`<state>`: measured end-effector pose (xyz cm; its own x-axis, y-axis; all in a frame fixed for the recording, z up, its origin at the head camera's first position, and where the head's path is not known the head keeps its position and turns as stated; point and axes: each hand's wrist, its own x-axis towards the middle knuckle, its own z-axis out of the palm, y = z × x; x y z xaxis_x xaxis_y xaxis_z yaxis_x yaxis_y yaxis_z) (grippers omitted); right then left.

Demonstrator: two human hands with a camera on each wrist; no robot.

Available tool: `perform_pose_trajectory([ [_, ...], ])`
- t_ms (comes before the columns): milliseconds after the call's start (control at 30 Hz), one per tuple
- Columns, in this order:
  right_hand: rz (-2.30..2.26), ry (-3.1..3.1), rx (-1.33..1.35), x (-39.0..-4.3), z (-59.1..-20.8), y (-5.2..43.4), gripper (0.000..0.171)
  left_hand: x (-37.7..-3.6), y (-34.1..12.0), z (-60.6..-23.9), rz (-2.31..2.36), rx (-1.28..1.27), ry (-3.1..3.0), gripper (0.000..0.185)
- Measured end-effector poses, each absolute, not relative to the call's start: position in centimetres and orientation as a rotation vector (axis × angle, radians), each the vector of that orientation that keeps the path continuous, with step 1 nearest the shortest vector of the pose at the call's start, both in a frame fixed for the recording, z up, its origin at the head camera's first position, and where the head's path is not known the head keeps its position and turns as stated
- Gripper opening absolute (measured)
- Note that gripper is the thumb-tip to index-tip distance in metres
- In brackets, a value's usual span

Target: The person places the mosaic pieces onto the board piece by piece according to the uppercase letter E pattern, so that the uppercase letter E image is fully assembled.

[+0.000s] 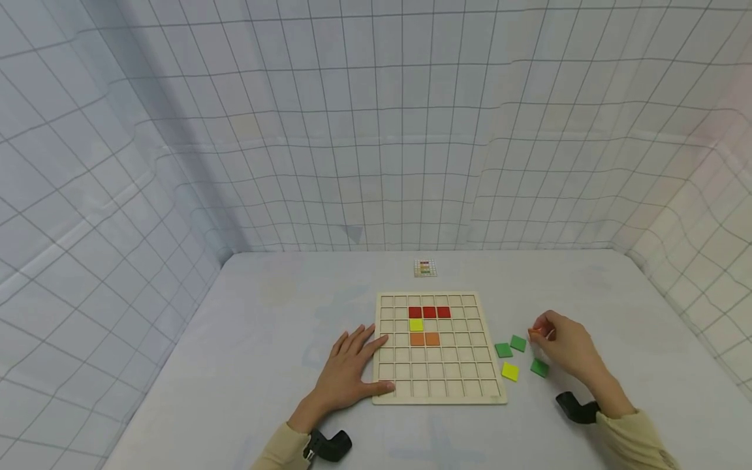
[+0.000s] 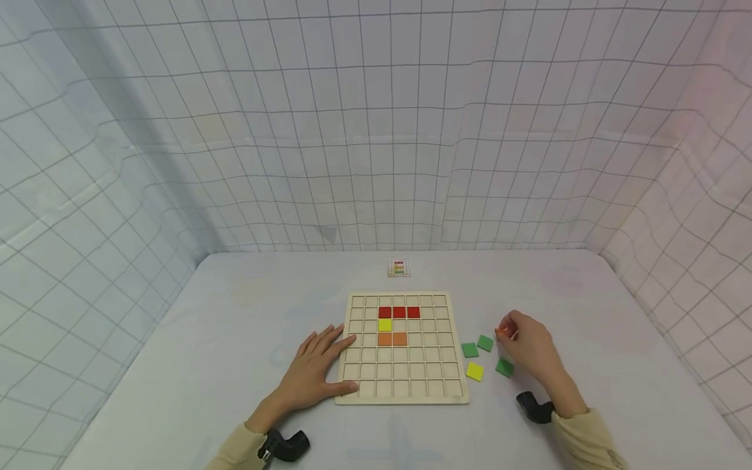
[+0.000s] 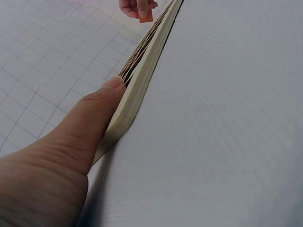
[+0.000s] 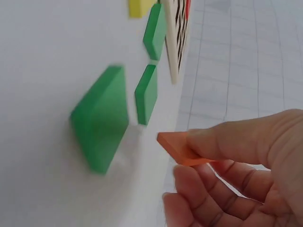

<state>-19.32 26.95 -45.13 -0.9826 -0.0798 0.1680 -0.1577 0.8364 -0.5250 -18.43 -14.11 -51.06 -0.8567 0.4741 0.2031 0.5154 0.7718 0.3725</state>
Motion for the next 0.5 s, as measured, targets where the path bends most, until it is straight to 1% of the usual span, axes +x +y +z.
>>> perform_pose_trajectory([
  [300, 0.914, -2.714, 0.450, -20.2, -45.4, 22.4, 0.012, -18.3, -14.2, -50.9, -0.648, -0.800, -2.853, 0.087],
  [500, 0.980, -2.742, 0.594, -20.9, -45.8, 19.1, 0.014, -18.3, -14.1, -51.0, -0.653, -0.794, -2.868, 0.087],
])
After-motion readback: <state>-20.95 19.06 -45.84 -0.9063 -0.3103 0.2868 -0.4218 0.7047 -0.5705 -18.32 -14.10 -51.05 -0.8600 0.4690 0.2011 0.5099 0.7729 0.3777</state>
